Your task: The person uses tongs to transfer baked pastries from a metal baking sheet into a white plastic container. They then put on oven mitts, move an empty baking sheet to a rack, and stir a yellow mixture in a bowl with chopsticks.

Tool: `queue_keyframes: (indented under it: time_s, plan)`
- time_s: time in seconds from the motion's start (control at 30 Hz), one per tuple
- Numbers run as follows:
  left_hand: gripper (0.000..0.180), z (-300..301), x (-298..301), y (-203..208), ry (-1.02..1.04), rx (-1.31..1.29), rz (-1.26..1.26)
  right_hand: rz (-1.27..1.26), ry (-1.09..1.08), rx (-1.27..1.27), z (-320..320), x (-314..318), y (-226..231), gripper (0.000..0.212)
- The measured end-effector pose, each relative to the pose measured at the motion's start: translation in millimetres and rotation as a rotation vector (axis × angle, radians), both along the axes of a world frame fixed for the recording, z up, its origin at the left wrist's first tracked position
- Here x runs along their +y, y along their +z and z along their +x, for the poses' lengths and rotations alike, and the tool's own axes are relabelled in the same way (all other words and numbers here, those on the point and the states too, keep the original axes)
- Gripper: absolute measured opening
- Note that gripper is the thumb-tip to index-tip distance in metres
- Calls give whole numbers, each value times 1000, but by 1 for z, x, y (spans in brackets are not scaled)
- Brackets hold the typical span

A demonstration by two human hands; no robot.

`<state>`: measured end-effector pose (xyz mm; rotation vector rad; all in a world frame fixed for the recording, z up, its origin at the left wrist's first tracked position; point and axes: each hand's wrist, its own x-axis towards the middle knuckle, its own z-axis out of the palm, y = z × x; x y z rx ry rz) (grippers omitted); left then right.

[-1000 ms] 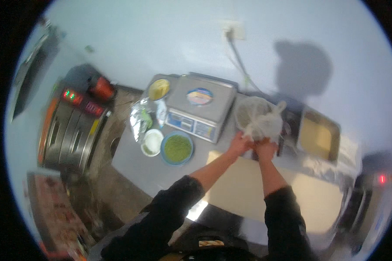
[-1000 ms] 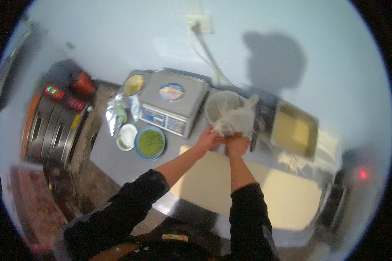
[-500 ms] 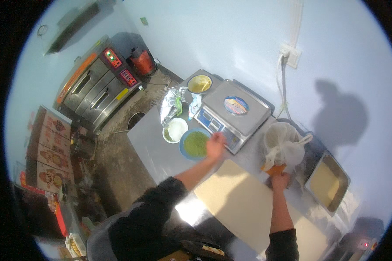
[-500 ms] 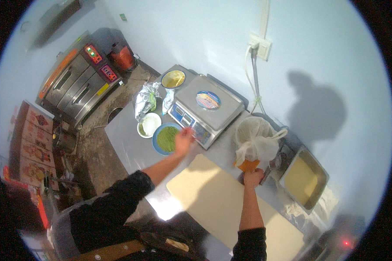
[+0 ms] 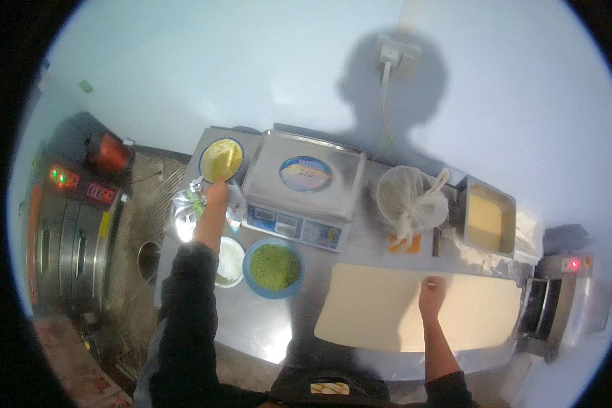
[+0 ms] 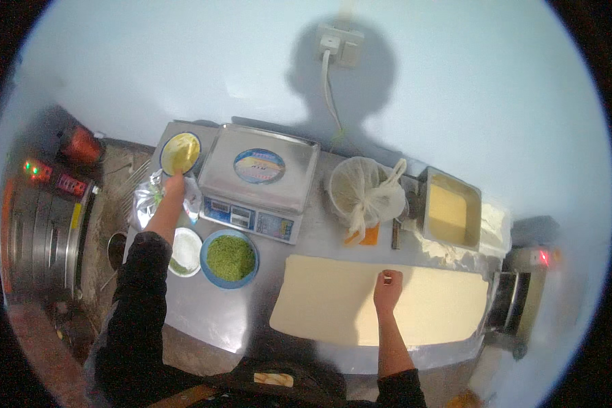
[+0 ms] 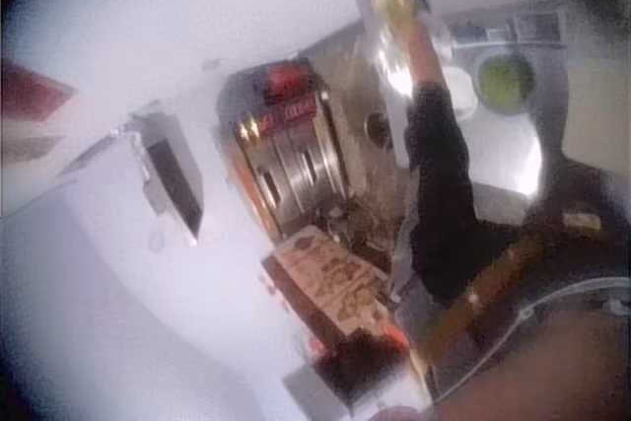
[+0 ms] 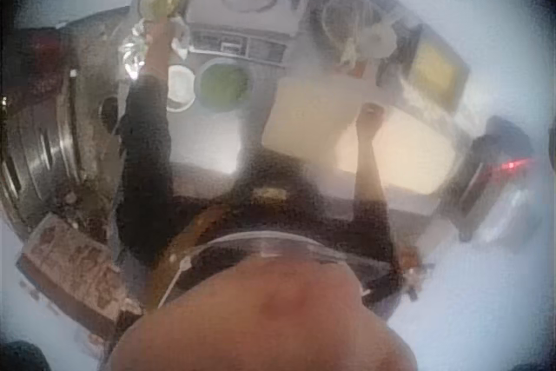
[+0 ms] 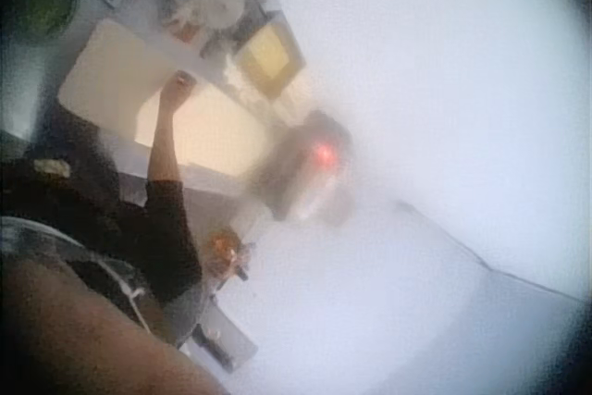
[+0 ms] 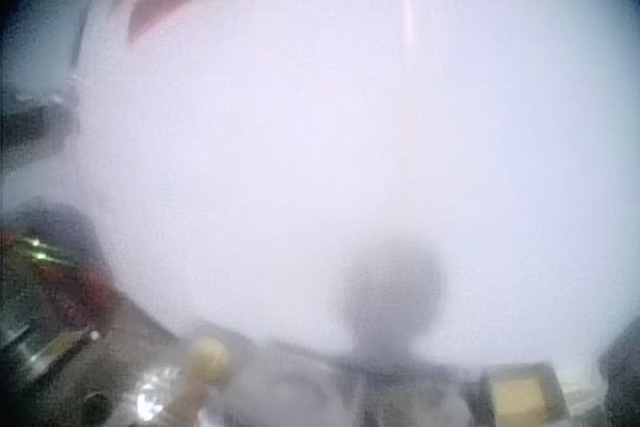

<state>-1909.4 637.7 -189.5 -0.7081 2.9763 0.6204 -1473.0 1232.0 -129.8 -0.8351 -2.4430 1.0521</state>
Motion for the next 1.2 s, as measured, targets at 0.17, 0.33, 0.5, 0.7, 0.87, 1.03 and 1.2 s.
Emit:
queue_keyframes:
  time_s: [0.17, 0.33, 0.5, 0.7, 0.87, 1.03, 1.2]
  plan:
    - [49, -5, -5, -10, 236, 57, 521, 6, 53, -49, 7, -29, 7, 7]
    - [45, -4, -3, 4, 21, -152, -88, 122, 95, -46, 14, -49, 2, 6]
    - [44, 15, 28, 30, 475, 228, 277, -143, 46, -99, 31, -62, -4, 6]
    - [41, 51, 50, 84, 342, 590, 325, -177, 149, -55, 57, -65, -2, 10]
    - [38, 130, 84, 147, 180, 676, 552, -240, 287, 83, 58, -64, 20, 8]
    - [31, 281, 148, 201, 152, 610, 767, 7, 595, 253, 32, -78, 108, 6]
    - [29, 442, 200, 202, 212, 384, 773, 119, 908, 414, 22, -114, 212, 7]
